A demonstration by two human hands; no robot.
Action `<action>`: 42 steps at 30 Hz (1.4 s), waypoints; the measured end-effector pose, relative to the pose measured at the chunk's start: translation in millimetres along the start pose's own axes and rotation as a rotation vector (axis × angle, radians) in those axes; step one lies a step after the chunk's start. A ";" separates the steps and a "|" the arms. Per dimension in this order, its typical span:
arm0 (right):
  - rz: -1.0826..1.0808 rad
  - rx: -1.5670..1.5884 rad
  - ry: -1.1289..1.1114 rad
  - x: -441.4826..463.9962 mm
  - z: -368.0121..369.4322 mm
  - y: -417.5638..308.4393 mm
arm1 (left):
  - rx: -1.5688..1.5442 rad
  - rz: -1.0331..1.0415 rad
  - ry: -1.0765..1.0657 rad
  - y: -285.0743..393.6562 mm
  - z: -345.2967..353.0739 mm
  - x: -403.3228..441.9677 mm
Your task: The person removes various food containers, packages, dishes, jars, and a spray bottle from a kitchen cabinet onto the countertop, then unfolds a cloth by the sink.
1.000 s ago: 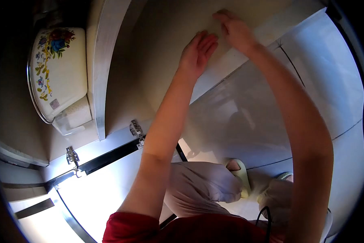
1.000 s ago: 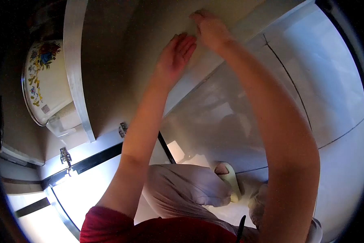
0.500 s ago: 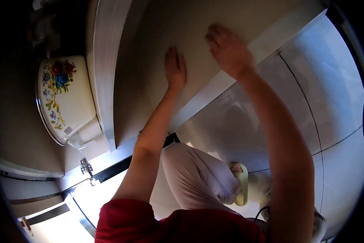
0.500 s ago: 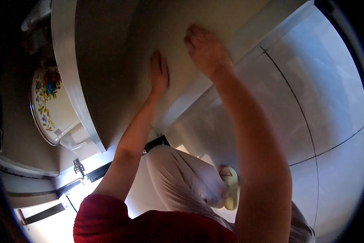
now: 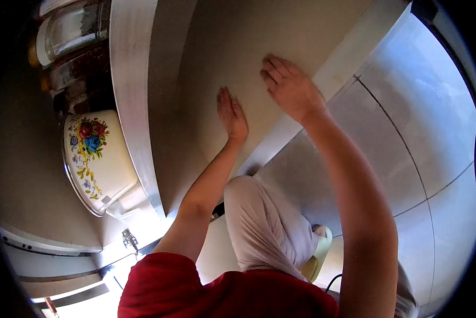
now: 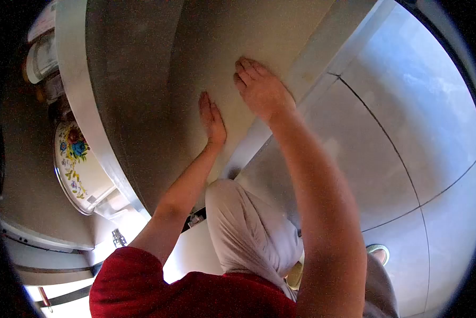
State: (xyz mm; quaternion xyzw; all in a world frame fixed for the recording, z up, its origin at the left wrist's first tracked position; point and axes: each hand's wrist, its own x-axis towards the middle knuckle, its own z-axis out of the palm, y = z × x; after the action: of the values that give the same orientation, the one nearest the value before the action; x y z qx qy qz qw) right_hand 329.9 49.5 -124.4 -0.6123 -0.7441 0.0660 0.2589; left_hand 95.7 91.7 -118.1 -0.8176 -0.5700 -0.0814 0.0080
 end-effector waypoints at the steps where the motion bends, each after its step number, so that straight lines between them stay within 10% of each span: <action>1: -0.003 -0.001 0.009 0.5 -0.3 -0.8 | 0.020 -0.061 -0.063 -8.2 -4.1 5.4; 21: 0.010 -0.021 0.057 5.5 4.6 -0.9 | 0.047 -0.530 0.136 -210.1 -61.7 153.6; 33: -0.023 -0.009 0.061 -2.9 -2.3 -4.2 | 0.030 -0.504 0.245 -114.9 -66.7 43.0; 40: -0.047 0.091 0.016 -10.3 -3.4 -10.8 | 1.042 -0.078 -0.229 -184.8 -67.1 -3.1; 42: -0.057 0.124 0.009 -12.8 -0.5 -14.3 | 0.423 -0.377 -0.013 -96.3 -83.0 9.5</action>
State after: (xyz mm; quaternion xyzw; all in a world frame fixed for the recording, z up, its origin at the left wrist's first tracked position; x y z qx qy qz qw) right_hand 319.0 33.9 -121.9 -0.5740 -0.7544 0.1019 0.3015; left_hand -1.3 125.5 -42.6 -0.6778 -0.7164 0.0447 0.1594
